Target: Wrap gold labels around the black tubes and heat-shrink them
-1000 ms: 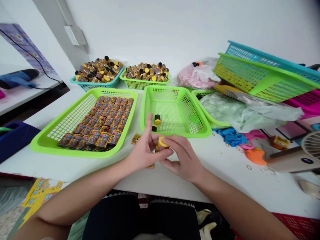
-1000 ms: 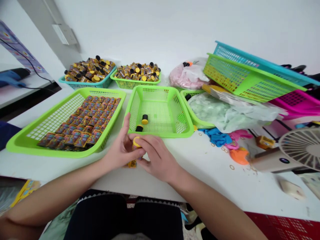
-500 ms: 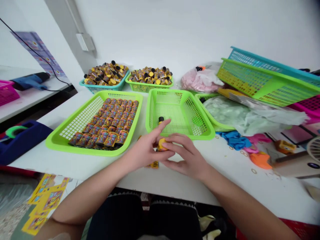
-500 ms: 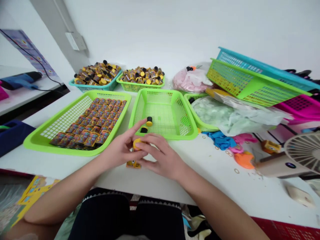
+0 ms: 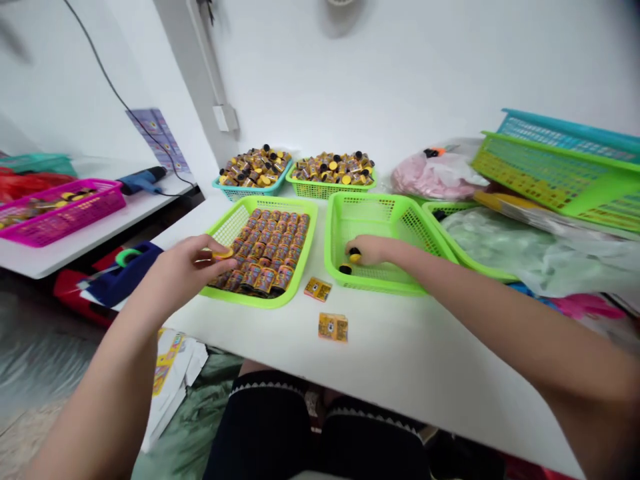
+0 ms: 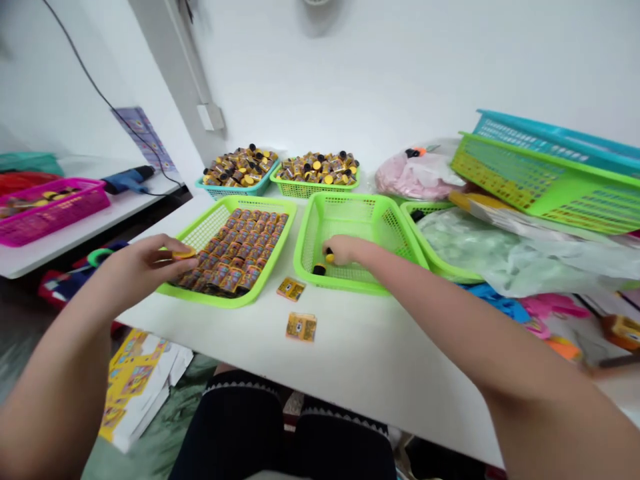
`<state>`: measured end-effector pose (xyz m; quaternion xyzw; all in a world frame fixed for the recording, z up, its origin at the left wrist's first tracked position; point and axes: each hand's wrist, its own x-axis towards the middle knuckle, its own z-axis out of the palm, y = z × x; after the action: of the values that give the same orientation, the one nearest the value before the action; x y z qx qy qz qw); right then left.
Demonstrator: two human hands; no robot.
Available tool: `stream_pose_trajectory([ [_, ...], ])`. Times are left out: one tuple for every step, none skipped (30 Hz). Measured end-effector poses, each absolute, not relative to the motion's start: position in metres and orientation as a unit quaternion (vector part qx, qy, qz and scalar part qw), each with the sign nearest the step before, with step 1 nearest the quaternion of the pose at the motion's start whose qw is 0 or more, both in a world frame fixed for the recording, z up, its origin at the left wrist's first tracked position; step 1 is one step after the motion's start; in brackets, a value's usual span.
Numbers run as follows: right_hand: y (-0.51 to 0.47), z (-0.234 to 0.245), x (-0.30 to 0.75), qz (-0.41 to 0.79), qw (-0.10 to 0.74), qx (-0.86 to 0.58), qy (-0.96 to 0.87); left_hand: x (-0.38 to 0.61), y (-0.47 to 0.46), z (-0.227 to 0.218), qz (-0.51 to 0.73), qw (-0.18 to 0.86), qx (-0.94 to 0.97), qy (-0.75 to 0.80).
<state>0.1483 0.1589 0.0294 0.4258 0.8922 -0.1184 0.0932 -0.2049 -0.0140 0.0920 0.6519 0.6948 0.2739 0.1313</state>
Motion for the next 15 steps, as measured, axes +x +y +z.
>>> stream_pose_trajectory([
  [0.156, 0.033, 0.150, -0.113, 0.090, 0.425, 0.894, -0.208, -0.012, 0.093, 0.258, 0.150, 0.649, 0.700],
  [0.152, 0.038, 0.154, -0.109, 0.080, 0.422, 0.896, -0.209, -0.010, 0.093, 0.240, 0.166, 0.649, 0.703],
  [0.145, 0.044, 0.159, -0.110, 0.063, 0.418, 0.900, -0.209, -0.007, 0.092, 0.219, 0.179, 0.649, 0.706],
  [0.137, 0.051, 0.164, -0.117, 0.037, 0.412, 0.903, -0.208, -0.004, 0.091, 0.198, 0.188, 0.649, 0.710],
  [0.128, 0.057, 0.171, -0.132, 0.002, 0.406, 0.904, -0.207, -0.002, 0.089, 0.178, 0.194, 0.653, 0.710],
  [0.117, 0.062, 0.177, -0.152, -0.036, 0.401, 0.903, -0.206, 0.001, 0.087, 0.158, 0.196, 0.660, 0.708],
  [0.106, 0.066, 0.183, -0.172, -0.079, 0.397, 0.898, -0.205, 0.005, 0.085, 0.139, 0.194, 0.668, 0.705],
  [0.095, 0.067, 0.189, -0.190, -0.125, 0.395, 0.890, -0.205, 0.008, 0.083, 0.123, 0.190, 0.678, 0.700],
  [0.084, 0.067, 0.196, -0.206, -0.172, 0.393, 0.880, -0.205, 0.011, 0.081, 0.111, 0.188, 0.686, 0.694],
  [0.073, 0.065, 0.202, -0.223, -0.219, 0.389, 0.867, -0.206, 0.013, 0.080, 0.100, 0.187, 0.694, 0.689],
  [0.064, 0.061, 0.209, -0.243, -0.259, 0.382, 0.853, -0.208, 0.015, 0.081, 0.088, 0.189, 0.698, 0.685],
  [0.056, 0.056, 0.216, -0.265, -0.294, 0.375, 0.838, -0.209, 0.016, 0.082, 0.076, 0.196, 0.701, 0.681],
  [0.049, 0.050, 0.223, -0.287, -0.327, 0.369, 0.821, -0.209, 0.016, 0.084, 0.066, 0.198, 0.701, 0.681],
  [0.043, 0.044, 0.229, -0.308, -0.357, 0.366, 0.802, -0.208, 0.013, 0.087, 0.064, 0.186, 0.697, 0.689],
  [0.039, 0.038, 0.234, -0.324, -0.386, 0.366, 0.782, -0.203, 0.009, 0.089, 0.075, 0.152, 0.692, 0.702],
])
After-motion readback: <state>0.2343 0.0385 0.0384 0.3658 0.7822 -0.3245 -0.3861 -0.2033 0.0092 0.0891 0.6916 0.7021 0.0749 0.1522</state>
